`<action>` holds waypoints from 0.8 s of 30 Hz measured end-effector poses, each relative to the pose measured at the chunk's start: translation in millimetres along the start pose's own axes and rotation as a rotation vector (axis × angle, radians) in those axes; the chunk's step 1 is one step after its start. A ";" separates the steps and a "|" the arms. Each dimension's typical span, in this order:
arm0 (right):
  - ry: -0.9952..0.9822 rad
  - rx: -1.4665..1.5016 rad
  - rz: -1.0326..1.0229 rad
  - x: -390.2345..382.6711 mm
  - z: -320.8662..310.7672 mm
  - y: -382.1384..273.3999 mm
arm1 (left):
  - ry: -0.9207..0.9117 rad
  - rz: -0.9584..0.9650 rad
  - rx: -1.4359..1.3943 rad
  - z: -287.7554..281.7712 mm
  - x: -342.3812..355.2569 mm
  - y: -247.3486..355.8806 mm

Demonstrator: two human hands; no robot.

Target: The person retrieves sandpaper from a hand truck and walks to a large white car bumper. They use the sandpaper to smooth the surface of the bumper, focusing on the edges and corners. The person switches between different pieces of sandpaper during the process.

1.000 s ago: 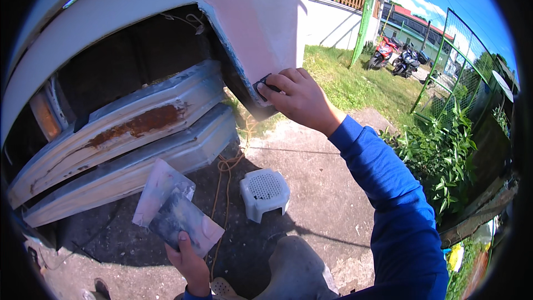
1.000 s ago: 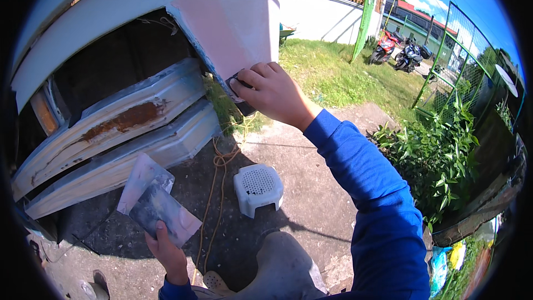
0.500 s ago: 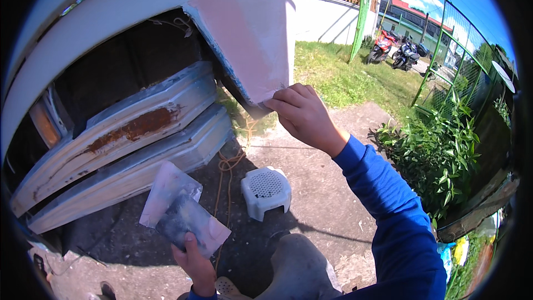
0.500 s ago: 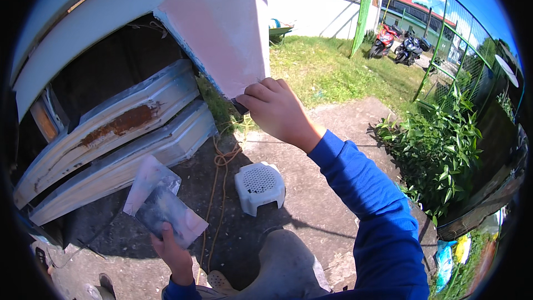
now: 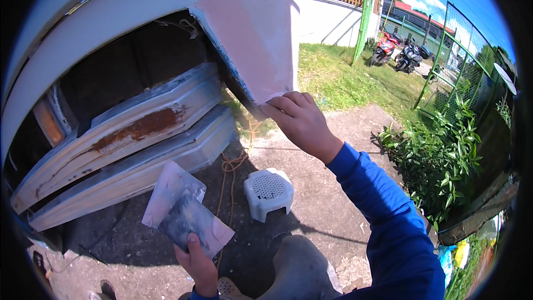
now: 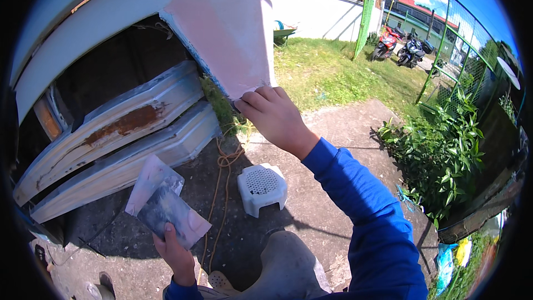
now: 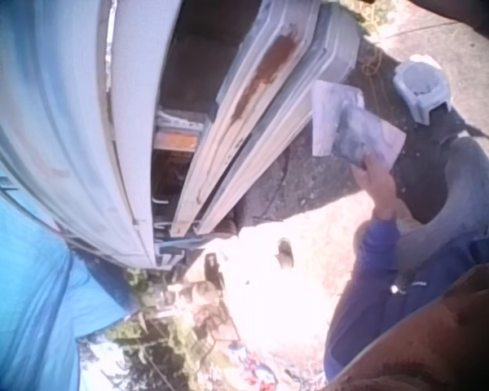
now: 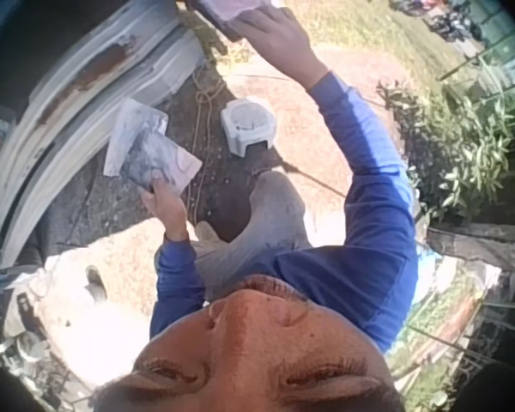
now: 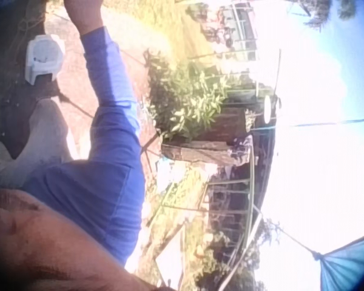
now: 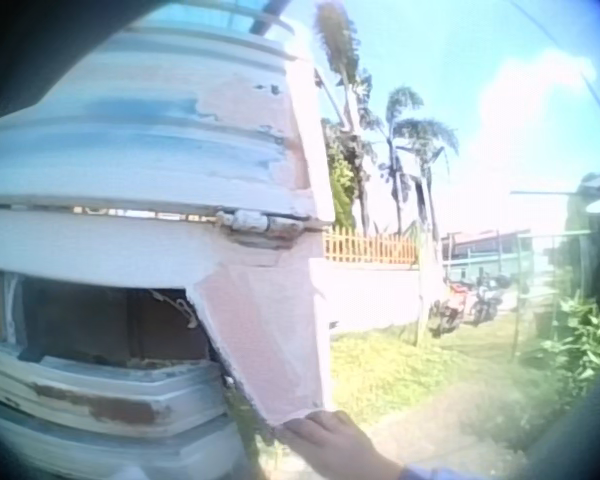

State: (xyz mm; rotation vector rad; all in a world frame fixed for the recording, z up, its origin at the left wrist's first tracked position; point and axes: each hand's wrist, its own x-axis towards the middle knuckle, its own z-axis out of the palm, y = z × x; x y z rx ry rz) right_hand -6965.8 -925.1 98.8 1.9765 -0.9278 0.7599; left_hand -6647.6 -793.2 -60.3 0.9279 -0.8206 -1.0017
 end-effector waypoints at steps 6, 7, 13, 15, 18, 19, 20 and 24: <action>-0.081 0.346 0.181 -43.1 -11.4 -52.1 | 0.038 0.000 -0.116 -0.9 -3.3 1.8; -0.062 0.428 0.249 -50.2 -16.4 -65.7 | 0.018 0.042 -0.151 2.5 -1.1 4.3; -0.060 0.600 0.177 -59.0 -49.3 -147.2 | 0.077 0.117 -0.142 9.3 -3.2 5.1; -0.028 0.596 0.092 -54.7 -47.1 -161.0 | 0.049 0.135 -0.160 15.6 -2.6 5.9; -0.028 0.607 0.025 -50.2 -40.1 -172.0 | 0.062 0.134 -0.139 18.3 -5.8 7.0; -0.021 0.601 0.017 -49.4 -38.3 -173.3 | 0.063 0.146 -0.134 19.8 -6.2 7.1; -0.017 0.592 0.011 -49.4 -36.4 -173.6 | 0.074 0.152 -0.133 24.1 -7.2 8.8; -0.036 0.617 0.001 -48.0 -33.1 -176.7 | 0.082 0.186 -0.097 29.8 -9.9 12.2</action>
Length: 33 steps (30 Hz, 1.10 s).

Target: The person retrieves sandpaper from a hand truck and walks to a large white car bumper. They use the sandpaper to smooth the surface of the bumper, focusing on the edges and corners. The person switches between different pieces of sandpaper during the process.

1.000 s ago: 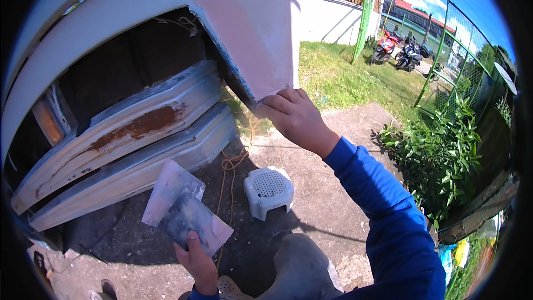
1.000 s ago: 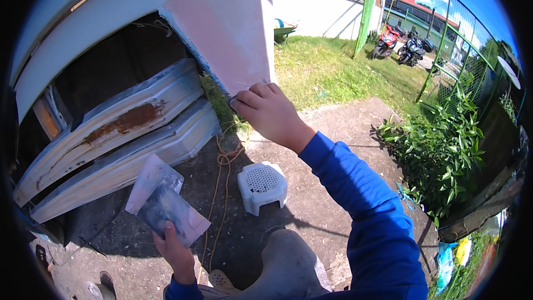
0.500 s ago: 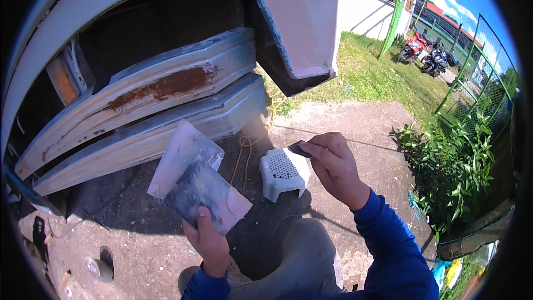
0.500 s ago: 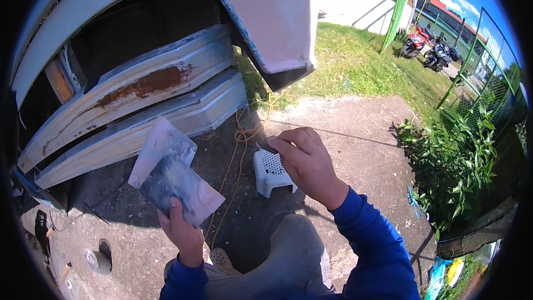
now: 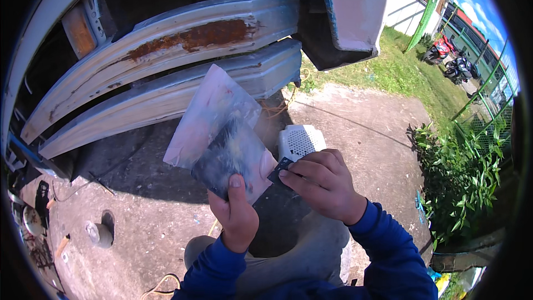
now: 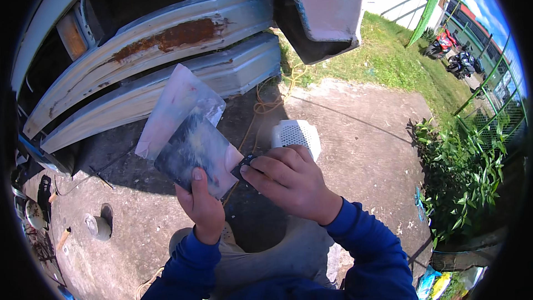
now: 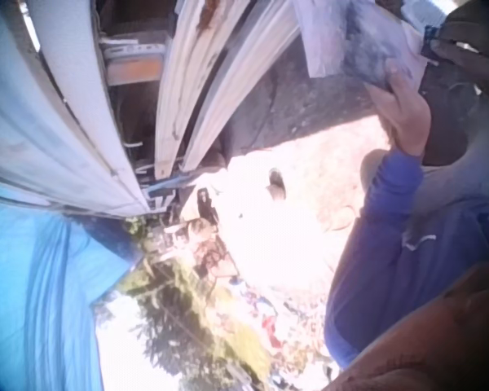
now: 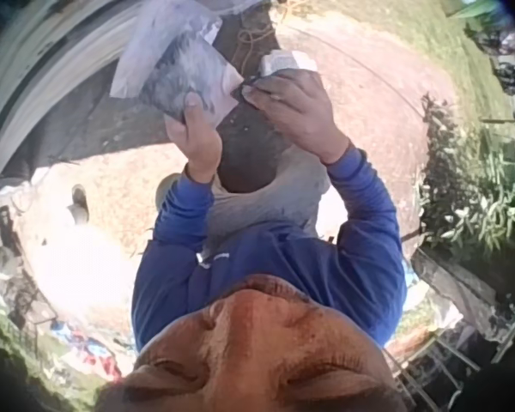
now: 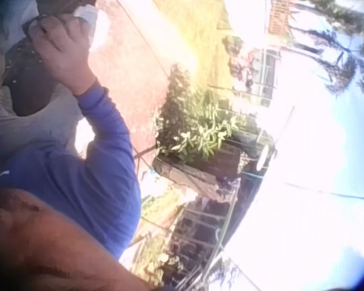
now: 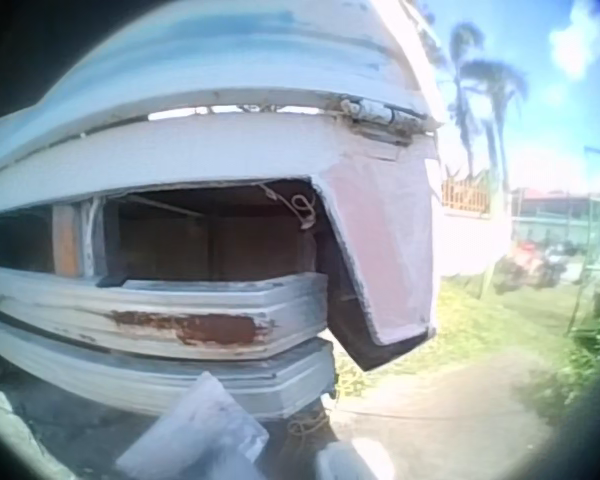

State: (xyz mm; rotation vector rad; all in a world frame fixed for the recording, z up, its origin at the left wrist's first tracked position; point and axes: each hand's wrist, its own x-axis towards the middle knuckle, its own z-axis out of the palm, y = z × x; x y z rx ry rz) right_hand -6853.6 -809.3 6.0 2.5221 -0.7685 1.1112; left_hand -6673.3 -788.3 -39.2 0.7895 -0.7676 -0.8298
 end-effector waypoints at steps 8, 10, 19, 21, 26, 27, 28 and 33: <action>-0.214 -0.035 0.124 -33.5 -2.2 17.0 | -0.012 0.090 0.052 -9.6 2.4 -17.0; -0.120 -0.092 0.258 -35.2 -17.1 38.9 | -0.001 0.073 0.048 -16.8 7.1 -16.5; 0.258 -0.568 0.249 37.8 -86.3 161.4 | -0.019 -0.016 0.070 -12.2 10.9 -27.3; 0.265 -0.640 0.215 45.2 -82.1 173.1 | -0.002 -0.019 0.068 -12.1 13.5 -30.5; 0.246 -0.665 0.195 39.4 -61.3 187.9 | -0.001 -0.028 0.060 -11.5 18.4 -29.7; 0.242 -0.661 0.203 33.2 -57.6 189.5 | -0.011 -0.032 0.062 -13.0 19.4 -30.3; 0.238 -0.659 0.211 26.8 -54.7 191.0 | -0.021 -0.035 0.063 -13.2 20.3 -31.0; 0.164 -0.566 0.294 32.0 -58.9 174.4 | -0.002 -0.043 0.049 -18.7 23.7 -31.9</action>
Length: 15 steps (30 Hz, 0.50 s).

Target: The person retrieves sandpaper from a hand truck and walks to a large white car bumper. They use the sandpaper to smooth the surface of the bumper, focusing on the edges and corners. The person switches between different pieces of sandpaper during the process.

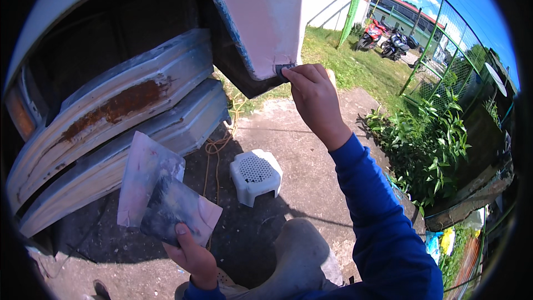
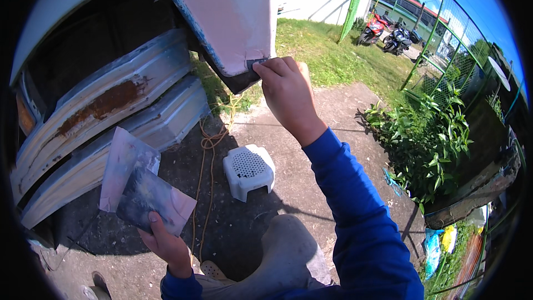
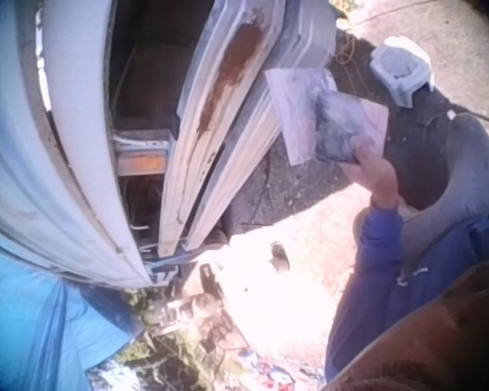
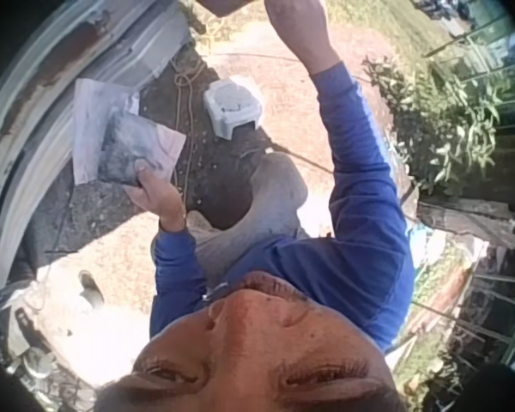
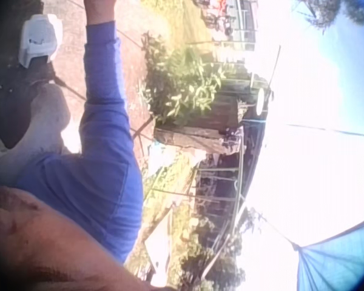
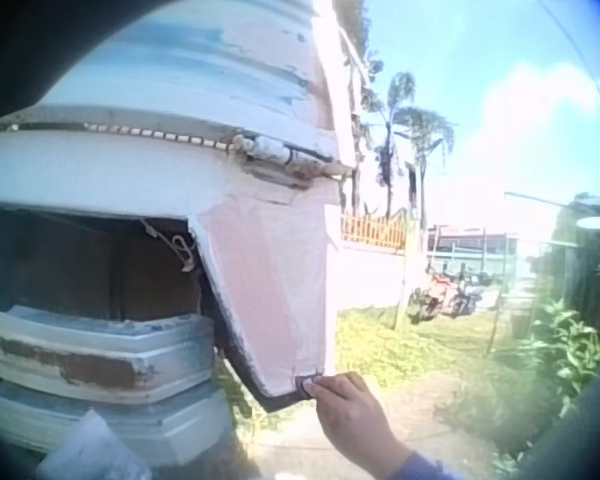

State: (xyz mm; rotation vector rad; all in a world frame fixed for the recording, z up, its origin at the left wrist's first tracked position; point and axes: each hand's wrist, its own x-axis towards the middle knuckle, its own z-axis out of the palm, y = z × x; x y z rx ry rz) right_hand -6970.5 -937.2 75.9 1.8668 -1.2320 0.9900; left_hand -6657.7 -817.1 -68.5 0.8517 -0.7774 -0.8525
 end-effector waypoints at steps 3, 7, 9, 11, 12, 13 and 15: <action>0.019 -0.014 -0.019 5.0 -12.8 -1.4 | -0.005 -0.012 -0.020 -1.3 1.4 2.2; 0.062 -0.035 -0.031 3.0 -9.4 6.3 | -0.019 -0.002 -0.023 -6.1 2.8 1.4; -0.001 -0.032 -0.055 -1.4 -9.4 8.4 | -0.008 -0.024 -0.020 -6.9 2.2 3.1; 0.020 -0.018 -0.062 2.6 -13.4 11.2 | 0.001 -0.029 -0.009 -8.4 2.3 3.1; 0.030 -0.009 -0.064 6.5 -15.2 10.9 | 0.003 -0.023 0.001 -9.8 2.9 2.6; 0.058 -0.017 -0.078 12.1 -14.2 10.9 | 0.006 -0.016 0.011 -10.8 3.1 2.2; 0.083 -0.038 -0.118 18.1 -13.6 16.6 | 0.009 -0.016 0.013 -9.1 2.4 3.1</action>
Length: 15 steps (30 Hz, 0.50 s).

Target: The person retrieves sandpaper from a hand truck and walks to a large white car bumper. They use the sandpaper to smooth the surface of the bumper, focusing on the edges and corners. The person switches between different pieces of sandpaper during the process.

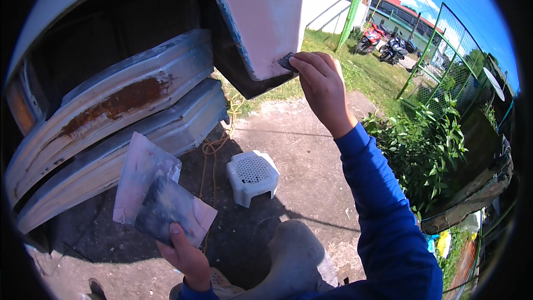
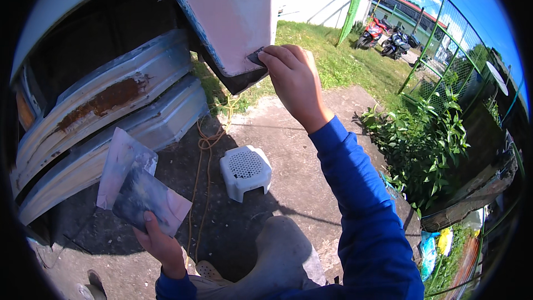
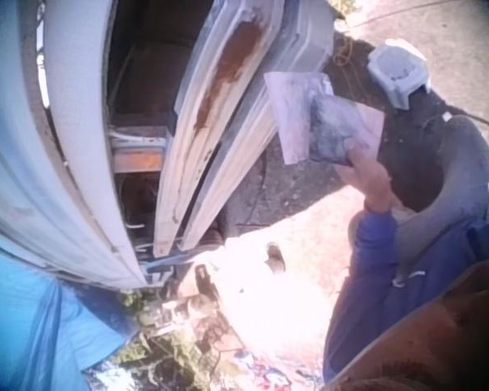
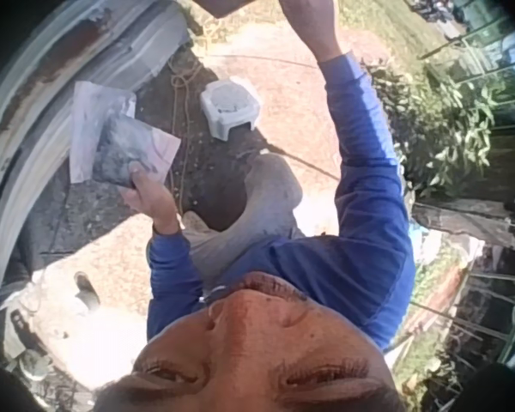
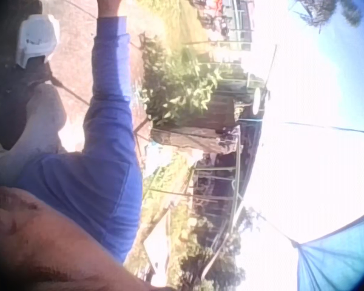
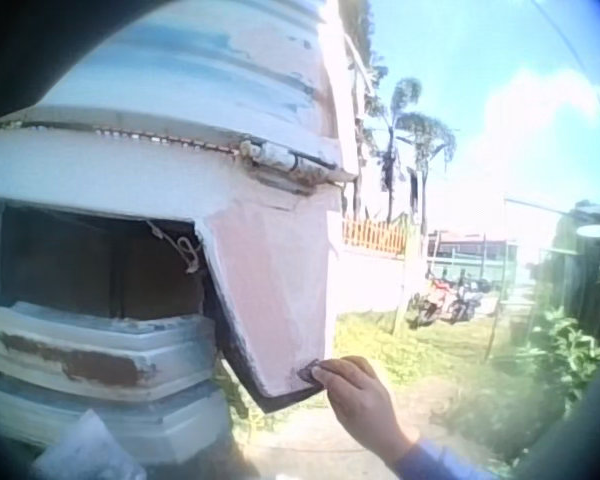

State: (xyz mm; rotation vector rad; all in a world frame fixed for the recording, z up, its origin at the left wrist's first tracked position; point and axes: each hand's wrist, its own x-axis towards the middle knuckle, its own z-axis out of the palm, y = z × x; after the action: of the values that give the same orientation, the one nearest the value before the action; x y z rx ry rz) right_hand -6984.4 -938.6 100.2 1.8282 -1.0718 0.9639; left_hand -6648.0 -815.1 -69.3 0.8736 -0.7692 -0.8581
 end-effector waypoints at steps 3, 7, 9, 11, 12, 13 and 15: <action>-0.061 -0.017 -0.076 0.2 0.1 14.0 | -0.015 0.004 0.003 -0.3 -1.0 -2.1; -0.194 -0.034 -0.163 -5.0 -8.1 17.9 | -0.006 -0.023 0.034 5.5 -4.2 3.8; -0.247 -0.009 -0.165 0.2 -12.7 14.9 | 0.020 -0.014 0.024 5.6 -3.2 1.6; -0.297 0.020 -0.144 6.4 -18.2 13.8 | 0.005 -0.017 0.025 3.7 -3.0 0.4; -0.271 0.007 -0.154 8.1 -20.5 14.6 | -0.022 -0.026 0.032 1.3 -3.4 0.4; -0.245 -0.005 -0.164 9.7 -22.2 15.5 | -0.049 -0.034 0.039 -0.2 -3.3 0.7; -0.210 -0.017 -0.174 12.2 -24.5 16.8 | -0.047 -0.055 0.041 -0.5 -4.6 0.1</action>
State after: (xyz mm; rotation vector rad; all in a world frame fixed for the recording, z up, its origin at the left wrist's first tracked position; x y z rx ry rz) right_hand -7000.6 -926.0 125.0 2.0048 -1.0209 0.6697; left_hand -6649.6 -810.9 -70.3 0.9172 -0.8088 -0.9168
